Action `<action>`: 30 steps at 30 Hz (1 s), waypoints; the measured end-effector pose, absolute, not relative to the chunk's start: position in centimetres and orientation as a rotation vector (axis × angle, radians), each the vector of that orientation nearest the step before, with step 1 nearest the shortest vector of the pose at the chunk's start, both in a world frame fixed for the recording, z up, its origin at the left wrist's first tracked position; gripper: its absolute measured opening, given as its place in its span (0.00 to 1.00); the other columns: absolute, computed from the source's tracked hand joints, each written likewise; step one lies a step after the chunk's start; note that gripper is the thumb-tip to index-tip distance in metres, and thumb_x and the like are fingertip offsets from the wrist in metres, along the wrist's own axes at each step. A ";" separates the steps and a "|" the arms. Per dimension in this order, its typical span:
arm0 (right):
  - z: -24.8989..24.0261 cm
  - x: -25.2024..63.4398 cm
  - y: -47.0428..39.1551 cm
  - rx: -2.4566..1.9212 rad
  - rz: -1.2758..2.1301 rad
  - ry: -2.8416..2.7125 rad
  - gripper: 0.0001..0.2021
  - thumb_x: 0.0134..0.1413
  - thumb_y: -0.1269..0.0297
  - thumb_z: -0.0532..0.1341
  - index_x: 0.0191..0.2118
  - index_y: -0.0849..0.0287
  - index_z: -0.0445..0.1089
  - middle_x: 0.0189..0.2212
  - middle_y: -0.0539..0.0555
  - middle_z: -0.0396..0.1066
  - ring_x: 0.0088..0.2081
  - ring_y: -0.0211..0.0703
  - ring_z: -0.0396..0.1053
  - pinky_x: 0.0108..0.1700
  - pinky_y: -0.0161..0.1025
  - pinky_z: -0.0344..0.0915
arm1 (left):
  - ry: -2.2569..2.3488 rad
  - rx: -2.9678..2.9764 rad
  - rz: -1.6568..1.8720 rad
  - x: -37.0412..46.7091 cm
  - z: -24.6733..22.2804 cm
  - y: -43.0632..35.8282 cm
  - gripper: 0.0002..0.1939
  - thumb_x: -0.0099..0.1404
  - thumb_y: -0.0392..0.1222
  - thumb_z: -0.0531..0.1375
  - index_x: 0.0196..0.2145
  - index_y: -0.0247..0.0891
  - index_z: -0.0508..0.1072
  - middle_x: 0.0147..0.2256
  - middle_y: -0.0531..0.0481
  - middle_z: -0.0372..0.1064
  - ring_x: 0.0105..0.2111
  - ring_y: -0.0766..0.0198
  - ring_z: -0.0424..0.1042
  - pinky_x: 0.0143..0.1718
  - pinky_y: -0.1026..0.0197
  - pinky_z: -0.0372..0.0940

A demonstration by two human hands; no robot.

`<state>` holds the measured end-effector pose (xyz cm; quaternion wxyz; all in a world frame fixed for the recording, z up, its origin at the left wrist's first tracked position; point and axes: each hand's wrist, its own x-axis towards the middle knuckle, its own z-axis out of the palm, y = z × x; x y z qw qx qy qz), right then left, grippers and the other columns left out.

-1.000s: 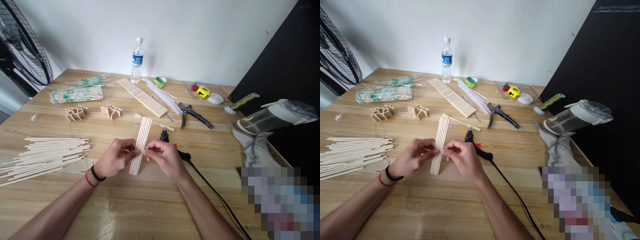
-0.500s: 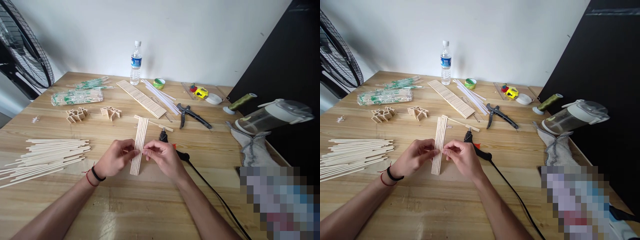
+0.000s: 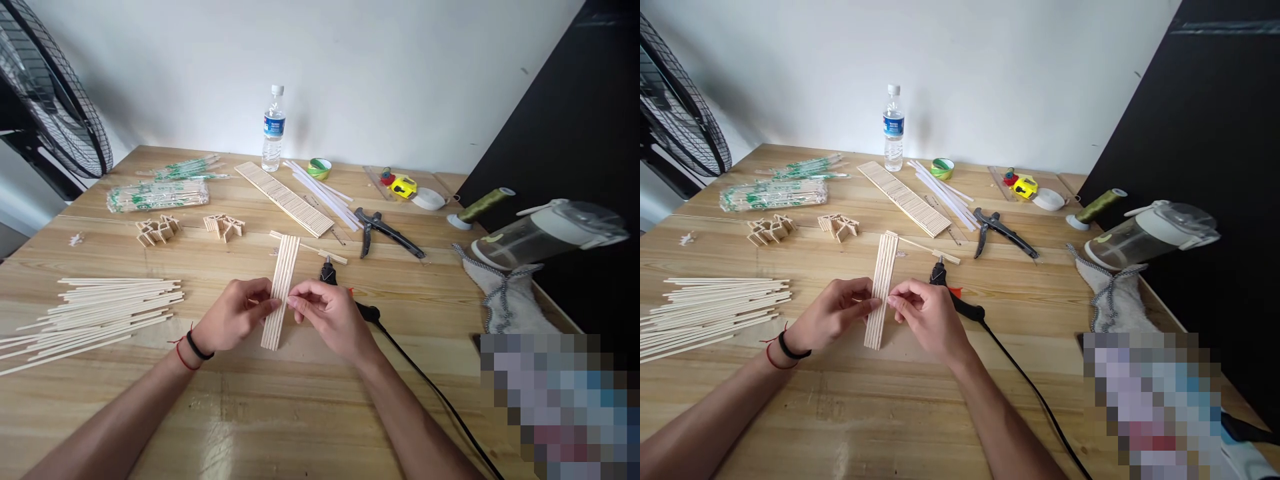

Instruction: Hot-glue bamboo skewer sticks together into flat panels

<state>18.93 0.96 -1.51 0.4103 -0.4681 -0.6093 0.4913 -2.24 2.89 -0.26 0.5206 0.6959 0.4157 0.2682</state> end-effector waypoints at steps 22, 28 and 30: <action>-1.2 18.8 0.7 -1.183 1.208 -1.554 0.08 0.62 0.60 0.66 0.33 0.58 0.76 0.26 0.50 0.74 0.27 0.40 0.71 0.32 0.36 0.68 | 1.021 1.764 0.639 -2.0 -0.1 2.7 0.18 0.72 0.49 0.58 0.27 0.40 0.60 0.24 0.58 0.56 0.26 0.68 0.55 0.28 0.63 0.53; -0.9 19.0 0.7 -1.207 1.203 -1.558 0.09 0.62 0.59 0.66 0.33 0.58 0.76 0.26 0.50 0.74 0.27 0.40 0.71 0.31 0.36 0.68 | 0.914 1.608 0.656 -1.6 -0.5 2.5 0.16 0.76 0.52 0.57 0.34 0.38 0.67 0.30 0.53 0.67 0.31 0.64 0.67 0.32 0.62 0.62; -0.8 18.9 0.7 -1.199 1.208 -1.541 0.09 0.62 0.59 0.65 0.33 0.57 0.75 0.26 0.50 0.74 0.27 0.40 0.71 0.31 0.36 0.67 | 0.813 1.535 0.669 -1.5 -0.9 2.6 0.15 0.76 0.53 0.57 0.39 0.38 0.69 0.36 0.48 0.73 0.37 0.60 0.74 0.38 0.60 0.68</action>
